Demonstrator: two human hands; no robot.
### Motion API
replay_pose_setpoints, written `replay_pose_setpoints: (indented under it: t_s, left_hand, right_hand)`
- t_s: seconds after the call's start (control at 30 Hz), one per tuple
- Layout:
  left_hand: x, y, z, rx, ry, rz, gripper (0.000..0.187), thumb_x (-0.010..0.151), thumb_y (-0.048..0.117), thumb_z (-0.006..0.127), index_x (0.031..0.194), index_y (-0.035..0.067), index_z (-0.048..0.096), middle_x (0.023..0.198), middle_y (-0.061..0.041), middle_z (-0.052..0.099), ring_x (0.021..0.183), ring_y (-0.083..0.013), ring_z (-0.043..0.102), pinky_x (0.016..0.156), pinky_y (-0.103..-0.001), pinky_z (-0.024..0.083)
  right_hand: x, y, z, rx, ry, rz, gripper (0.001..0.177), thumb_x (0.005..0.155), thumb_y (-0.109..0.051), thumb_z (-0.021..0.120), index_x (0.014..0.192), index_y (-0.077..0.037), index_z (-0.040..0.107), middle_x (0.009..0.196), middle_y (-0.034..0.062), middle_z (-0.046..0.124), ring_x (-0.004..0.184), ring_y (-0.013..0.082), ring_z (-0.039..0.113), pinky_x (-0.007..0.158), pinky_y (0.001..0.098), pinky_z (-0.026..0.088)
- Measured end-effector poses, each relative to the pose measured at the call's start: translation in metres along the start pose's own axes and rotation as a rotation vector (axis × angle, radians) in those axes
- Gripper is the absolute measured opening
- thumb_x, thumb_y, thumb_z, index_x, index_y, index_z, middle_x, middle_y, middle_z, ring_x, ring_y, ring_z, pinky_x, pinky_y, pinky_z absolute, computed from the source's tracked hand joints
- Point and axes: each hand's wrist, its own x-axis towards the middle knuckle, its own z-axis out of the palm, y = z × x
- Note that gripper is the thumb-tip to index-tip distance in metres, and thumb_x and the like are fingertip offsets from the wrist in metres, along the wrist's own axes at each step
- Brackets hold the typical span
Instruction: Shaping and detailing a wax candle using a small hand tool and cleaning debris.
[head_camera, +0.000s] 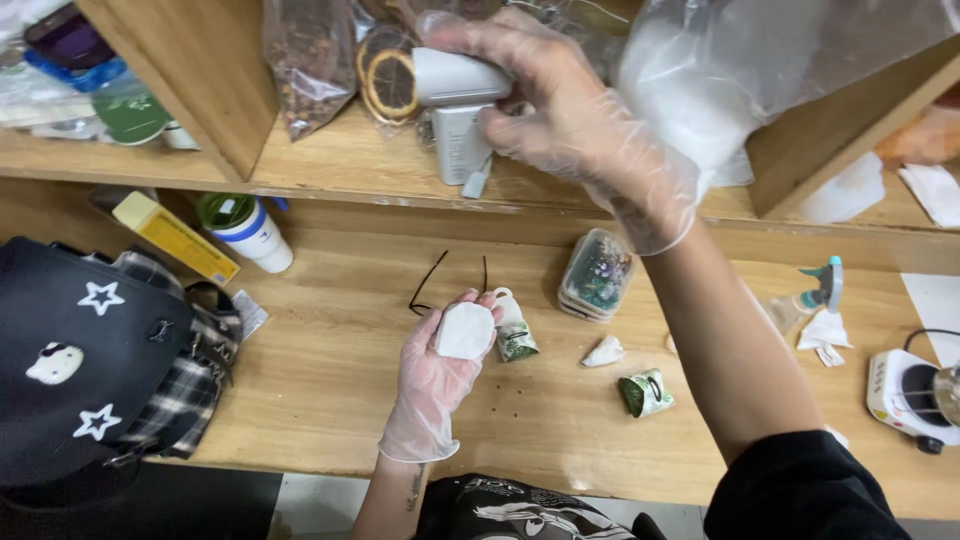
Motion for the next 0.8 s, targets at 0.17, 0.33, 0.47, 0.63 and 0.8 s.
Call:
replay_pose_setpoints:
  t_s: [0.17,0.33,0.47,0.63,0.8]
  left_hand:
    - [0.0,-0.003,0.002,0.024,0.007,-0.039,0.051,0.101,0.031,0.053,0.134,-0.008,0.056,0.14,-0.027,0.059,0.131,-0.0437,0.055,0.106,-0.049,0.05]
    - [0.001,0.001,-0.004,0.051,0.002,-0.029,0.053,0.099,0.033,0.052,0.134,-0.007,0.055,0.141,-0.027,0.058,0.134,-0.0436,0.052,0.105,-0.05,0.05]
    - [0.0,0.003,-0.005,0.078,-0.006,-0.002,0.053,0.102,0.034,0.051,0.136,-0.007,0.054,0.142,-0.026,0.057,0.137,-0.0437,0.05,0.105,-0.05,0.049]
    - [0.0,0.003,-0.001,0.112,0.036,0.003,0.055,0.101,0.034,0.051,0.137,-0.006,0.054,0.143,-0.026,0.057,0.137,-0.0435,0.05,0.105,-0.051,0.048]
    - [0.005,0.001,0.001,0.087,0.074,-0.012,0.054,0.099,0.032,0.051,0.137,-0.006,0.054,0.143,-0.027,0.055,0.137,-0.0447,0.05,0.106,-0.052,0.048]
  right_hand:
    - [-0.003,0.016,0.008,-0.22,-0.004,0.009,0.073,0.089,0.003,0.063,0.157,-0.018,0.047,0.134,0.0117,0.058,0.125,0.0275,0.062,0.11,0.0359,0.054]
    - [-0.01,0.003,0.015,-0.245,0.034,-0.042,0.085,0.085,-0.002,0.069,0.16,-0.023,0.034,0.149,0.012,0.045,0.14,0.0308,0.051,0.125,0.0366,0.045]
    - [-0.011,0.01,0.025,-0.242,0.102,-0.024,0.085,0.091,-0.009,0.075,0.161,-0.028,0.031,0.156,0.0127,0.039,0.144,0.0298,0.049,0.128,0.0332,0.043]
    - [-0.012,0.013,0.027,-0.301,0.193,-0.142,0.088,0.092,-0.011,0.078,0.161,-0.026,0.025,0.159,0.0151,0.032,0.149,0.034,0.041,0.128,0.0366,0.04]
    - [-0.055,-0.044,0.003,-0.48,0.427,-0.058,0.058,0.11,-0.02,0.084,0.153,-0.016,0.045,0.153,0.0092,0.046,0.14,0.0229,0.05,0.12,0.0332,0.044]
